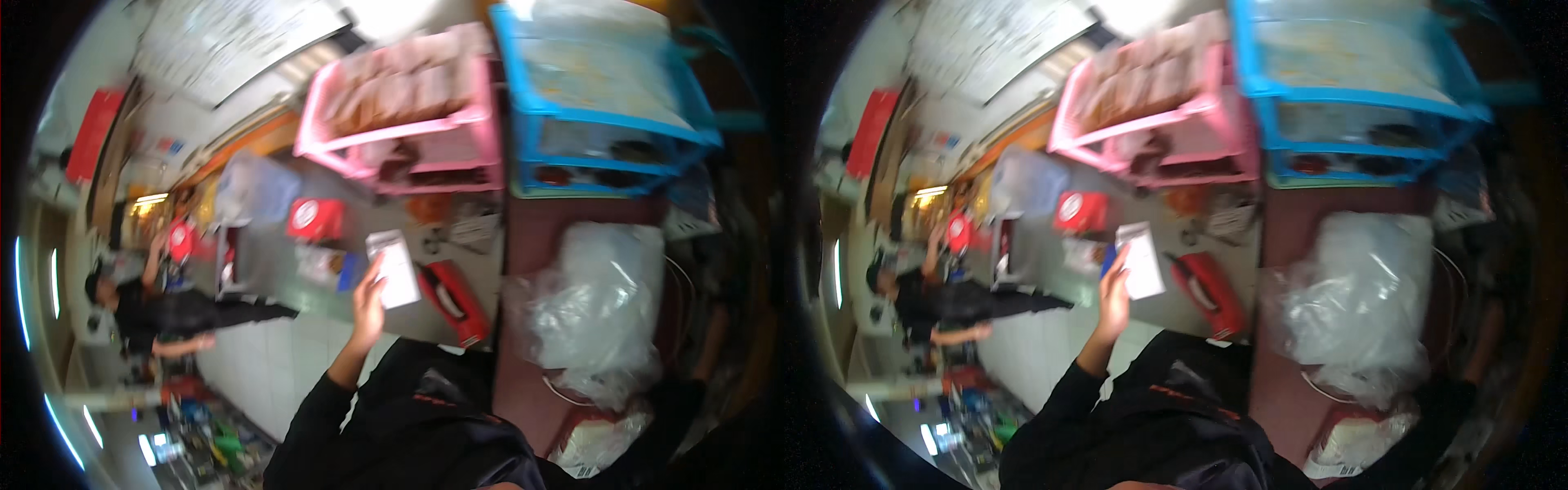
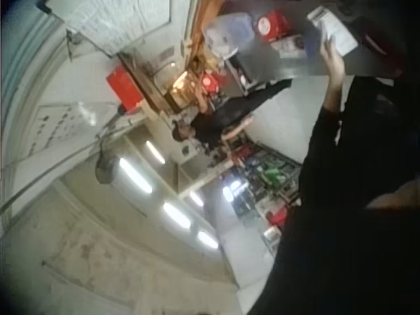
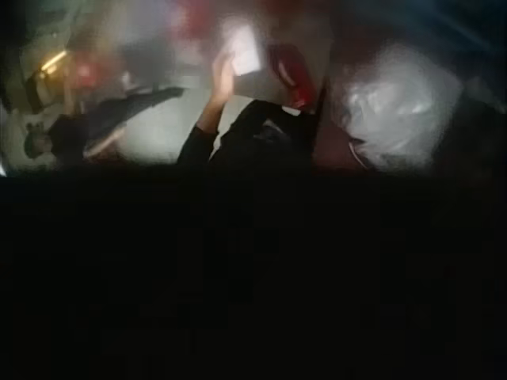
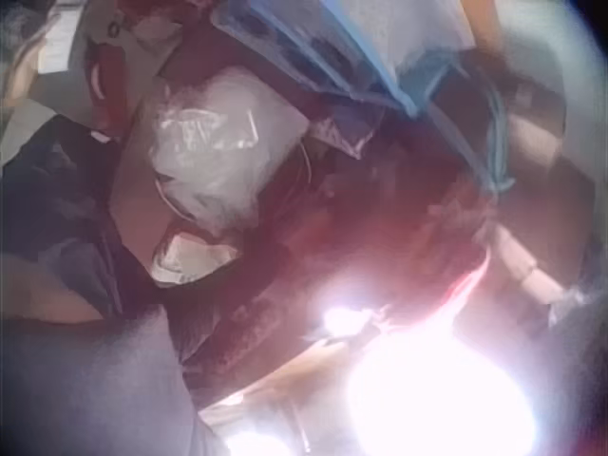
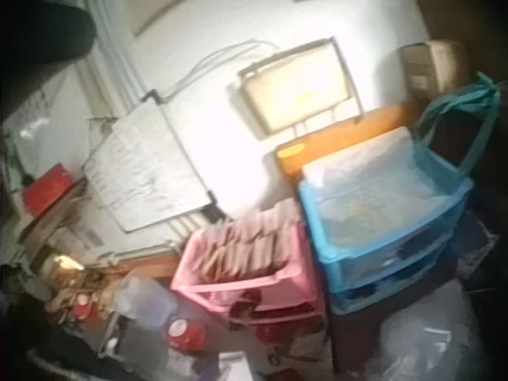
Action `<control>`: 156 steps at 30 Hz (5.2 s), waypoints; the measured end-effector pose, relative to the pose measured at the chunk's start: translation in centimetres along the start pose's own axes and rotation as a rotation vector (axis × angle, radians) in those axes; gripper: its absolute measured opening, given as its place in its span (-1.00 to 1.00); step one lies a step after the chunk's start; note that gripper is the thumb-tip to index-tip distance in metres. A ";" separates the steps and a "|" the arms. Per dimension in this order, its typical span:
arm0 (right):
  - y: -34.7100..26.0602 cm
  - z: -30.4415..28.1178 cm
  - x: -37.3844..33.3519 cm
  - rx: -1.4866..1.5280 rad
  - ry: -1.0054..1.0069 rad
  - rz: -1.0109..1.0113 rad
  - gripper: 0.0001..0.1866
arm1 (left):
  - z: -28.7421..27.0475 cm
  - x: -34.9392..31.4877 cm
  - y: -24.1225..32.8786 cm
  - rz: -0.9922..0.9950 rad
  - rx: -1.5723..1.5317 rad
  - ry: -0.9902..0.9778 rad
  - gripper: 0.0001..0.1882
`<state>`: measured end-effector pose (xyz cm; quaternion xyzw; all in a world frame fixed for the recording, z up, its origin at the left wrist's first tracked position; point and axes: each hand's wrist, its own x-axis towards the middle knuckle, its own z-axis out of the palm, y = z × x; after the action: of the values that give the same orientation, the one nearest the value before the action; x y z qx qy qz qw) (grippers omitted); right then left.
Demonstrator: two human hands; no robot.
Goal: The person scoops food into a container using a spoon, adds fried chicken, and places the container into a plastic bag. The person uses a stapler to attach a receipt to the bag and then checks information on a row of mobile phones.
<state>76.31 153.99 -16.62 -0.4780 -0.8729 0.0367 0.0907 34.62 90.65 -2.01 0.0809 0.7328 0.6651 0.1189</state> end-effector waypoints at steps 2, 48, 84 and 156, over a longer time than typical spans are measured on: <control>1.0 -0.2 0.1 0.022 -0.025 0.039 -0.72 | 0.4 -0.2 1.8 0.030 -0.032 -0.012 -0.53; -1.7 -1.7 1.6 0.118 -0.090 0.088 -0.69 | -1.2 -1.7 2.8 0.077 -0.124 0.032 -0.49; -2.8 -4.3 -1.9 0.125 -0.072 0.097 -0.66 | -1.2 0.1 0.4 0.141 -0.109 0.056 -0.45; -85.9 4.7 -36.4 0.566 -0.785 -0.676 -0.24 | -35.8 5.7 -11.7 -0.256 0.742 -0.107 -0.56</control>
<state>23.50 77.09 -12.75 -0.0809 -0.9013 0.4116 -0.1085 19.56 56.82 -10.93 0.0608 0.9202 0.3298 0.2017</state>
